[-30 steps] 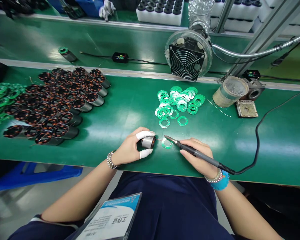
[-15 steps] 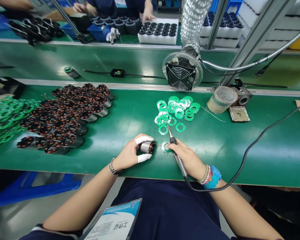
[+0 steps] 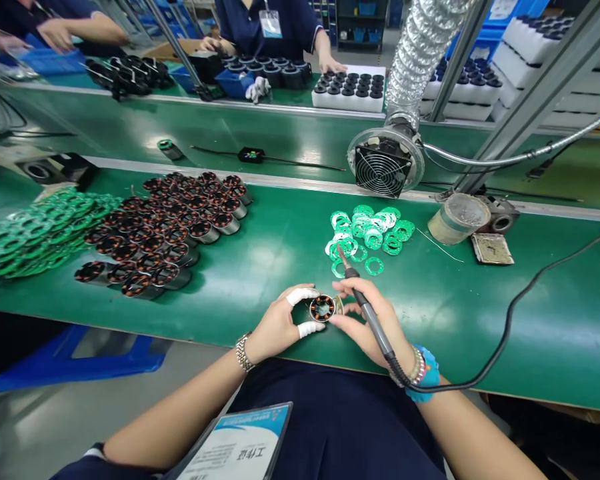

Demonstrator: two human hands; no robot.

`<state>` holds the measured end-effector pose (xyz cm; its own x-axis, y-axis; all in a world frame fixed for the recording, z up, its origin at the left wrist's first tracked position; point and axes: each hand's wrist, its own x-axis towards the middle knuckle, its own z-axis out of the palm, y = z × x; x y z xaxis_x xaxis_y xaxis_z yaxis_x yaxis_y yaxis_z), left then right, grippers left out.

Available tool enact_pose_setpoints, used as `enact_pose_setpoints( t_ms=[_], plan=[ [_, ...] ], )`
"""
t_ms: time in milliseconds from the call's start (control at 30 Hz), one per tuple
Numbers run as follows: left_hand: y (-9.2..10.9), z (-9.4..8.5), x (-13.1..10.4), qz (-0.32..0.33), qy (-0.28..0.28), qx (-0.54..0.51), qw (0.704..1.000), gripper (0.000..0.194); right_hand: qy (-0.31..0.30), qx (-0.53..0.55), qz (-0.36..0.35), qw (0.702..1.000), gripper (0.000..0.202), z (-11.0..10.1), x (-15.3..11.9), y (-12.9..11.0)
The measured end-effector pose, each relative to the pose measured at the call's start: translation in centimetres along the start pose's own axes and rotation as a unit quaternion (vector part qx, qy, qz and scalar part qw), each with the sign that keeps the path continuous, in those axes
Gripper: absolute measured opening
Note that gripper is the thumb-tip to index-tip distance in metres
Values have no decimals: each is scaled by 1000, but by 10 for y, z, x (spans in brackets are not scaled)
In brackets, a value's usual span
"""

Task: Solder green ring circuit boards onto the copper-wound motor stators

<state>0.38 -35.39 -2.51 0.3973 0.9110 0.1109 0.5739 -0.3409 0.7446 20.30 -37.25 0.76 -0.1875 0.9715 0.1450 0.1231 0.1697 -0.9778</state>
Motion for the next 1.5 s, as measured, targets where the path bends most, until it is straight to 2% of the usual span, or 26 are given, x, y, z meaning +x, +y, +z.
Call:
enact_pose_setpoints(
  t_ms=[67, 167, 200, 300, 367, 500, 600, 733, 833, 967, 1033, 1100, 1233, 1367, 1500],
  plan=[
    [-1, 2, -3, 1, 4, -1, 1000, 53, -43, 13, -1, 999, 42, -2, -1, 2],
    [0, 5, -10, 11, 40, 7, 999, 65, -33, -56, -18, 998, 44, -5, -4, 8],
    [0, 6, -13, 22, 61, 24, 998, 61, -23, -80, -25, 996, 44, -5, -4, 10],
    [2, 8, -22, 63, 121, 102, 985, 31, -15, -115, -47, 992, 44, -4, -1, 8],
    [4, 9, -25, 79, 133, 142, 978, 19, -23, -154, -65, 986, 43, 0, 3, 3],
    [7, 8, -26, 88, 123, 156, 976, 11, -62, -264, -135, 953, 38, 12, 13, -1],
    [7, 4, -25, 82, 120, 115, 983, 9, -98, -288, -179, 936, 36, 18, 18, 7],
    [0, -7, -22, 12, 84, 0, 996, 15, -122, -256, -177, 942, 36, 14, 21, 21],
    [-7, -15, -14, -63, 38, -29, 997, 25, -125, -219, -165, 953, 37, 8, 24, 26],
    [-9, -21, -2, -114, -27, -121, 986, 13, -128, -193, -153, 961, 39, 6, 26, 29],
    [-7, -21, 3, -131, -40, -192, 972, 12, -131, -187, -150, 962, 39, 6, 26, 31],
    [-5, -19, 5, -161, -31, -277, 947, 11, -134, -180, -151, 963, 39, 7, 26, 32],
    [-5, -15, 6, -241, -6, -449, 860, 24, -118, -180, -167, 962, 42, 7, 22, 32],
    [-10, -15, 5, -275, -24, -515, 812, 28, -115, -210, -210, 948, 45, 7, 19, 33],
    [-11, -16, 5, -297, -44, -554, 776, 30, -129, -219, -181, 950, 44, 7, 18, 37]
  ],
)
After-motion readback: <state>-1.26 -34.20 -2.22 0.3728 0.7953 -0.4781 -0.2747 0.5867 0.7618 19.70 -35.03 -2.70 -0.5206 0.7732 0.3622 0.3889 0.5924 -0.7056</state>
